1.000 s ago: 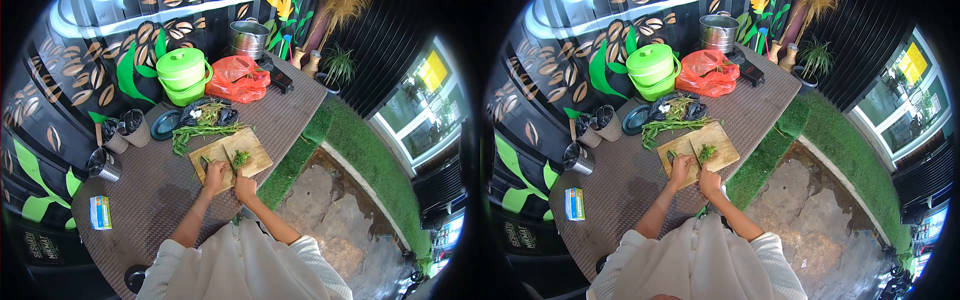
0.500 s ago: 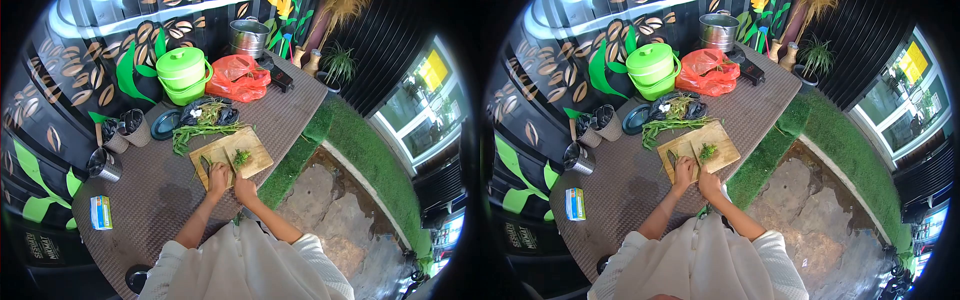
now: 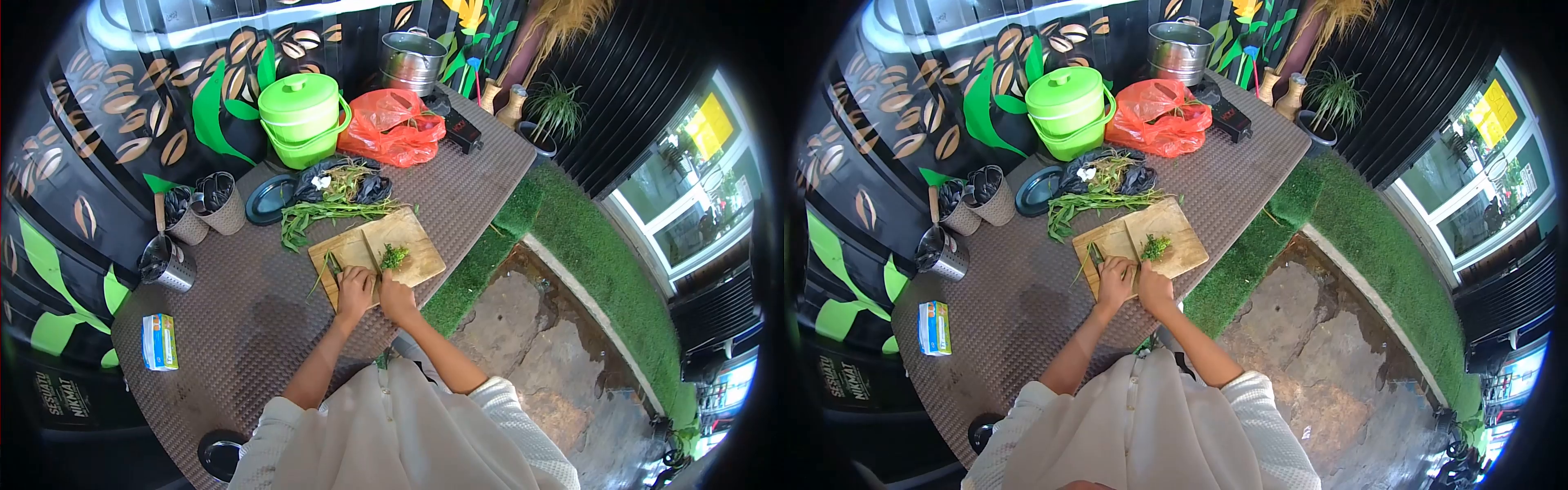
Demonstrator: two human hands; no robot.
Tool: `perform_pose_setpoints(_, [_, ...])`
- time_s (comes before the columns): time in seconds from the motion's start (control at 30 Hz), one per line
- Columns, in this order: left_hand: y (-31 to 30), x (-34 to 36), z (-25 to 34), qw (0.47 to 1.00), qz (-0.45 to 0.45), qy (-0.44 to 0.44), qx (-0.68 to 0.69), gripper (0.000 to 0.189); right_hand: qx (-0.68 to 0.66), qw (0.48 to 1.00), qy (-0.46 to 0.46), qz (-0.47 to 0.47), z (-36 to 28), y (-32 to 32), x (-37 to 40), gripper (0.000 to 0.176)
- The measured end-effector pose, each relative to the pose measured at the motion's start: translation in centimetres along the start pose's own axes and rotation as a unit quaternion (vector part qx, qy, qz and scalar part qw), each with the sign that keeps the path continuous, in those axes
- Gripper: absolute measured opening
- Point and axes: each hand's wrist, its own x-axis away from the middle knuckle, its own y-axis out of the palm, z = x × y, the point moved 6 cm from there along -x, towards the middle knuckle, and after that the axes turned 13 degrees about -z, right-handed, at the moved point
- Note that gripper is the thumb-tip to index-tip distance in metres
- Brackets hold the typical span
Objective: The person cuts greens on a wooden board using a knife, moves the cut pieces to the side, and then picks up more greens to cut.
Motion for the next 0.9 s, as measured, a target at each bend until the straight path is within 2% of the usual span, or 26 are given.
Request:
perform_pose_setpoints(0.13, [0.0, -0.1, -0.2, 1.000, -0.020, -0.015, -0.001, 0.015, -0.005, 1.000, 0.000, -0.026, 0.2, 0.2, 0.5, 0.032])
perform_pose_setpoints(0.2, [0.4, -0.1, -1.0, 0.994, -0.037, -0.051, 0.084, 0.018, 0.000, 0.999, 0.037, -0.021, -0.1, 1.3, 1.9, 0.027])
perform_pose_setpoints(0.23, [0.4, -0.1, -1.0, 0.994, -0.037, -0.051, 0.085, 0.018, -0.023, 0.998, 0.060, -0.024, -0.1, 1.7, 2.0, 0.024])
perform_pose_setpoints(0.47, [0.7, -0.1, -0.9, 0.996, -0.039, -0.050, 0.065, 0.011, -0.019, 0.999, -0.010, -0.035, -0.1, -0.4, 0.2, 0.025])
perform_pose_setpoints(0.53, [0.4, -0.2, -1.0, 0.996, -0.040, -0.055, 0.063, 0.010, -0.033, 0.998, 0.037, -0.043, -0.3, 0.3, 1.7, 0.024])
perform_pose_setpoints(0.67, [0.5, -0.4, -1.2, 0.993, -0.045, -0.059, 0.095, 0.014, -0.033, 0.998, 0.043, -0.038, -0.4, 1.1, 1.1, 0.025])
perform_pose_setpoints(0.73, [0.6, 0.0, -1.3, 0.992, -0.048, -0.058, 0.098, 0.015, -0.039, 0.999, -0.011, -0.025, -0.7, -0.3, 0.2, 0.026])
perform_pose_setpoints(0.9, [0.1, -0.1, -0.9, 0.994, -0.028, -0.039, 0.102, 0.014, -0.047, 0.997, 0.040, -0.036, -0.9, 0.9, 1.8, 0.025])
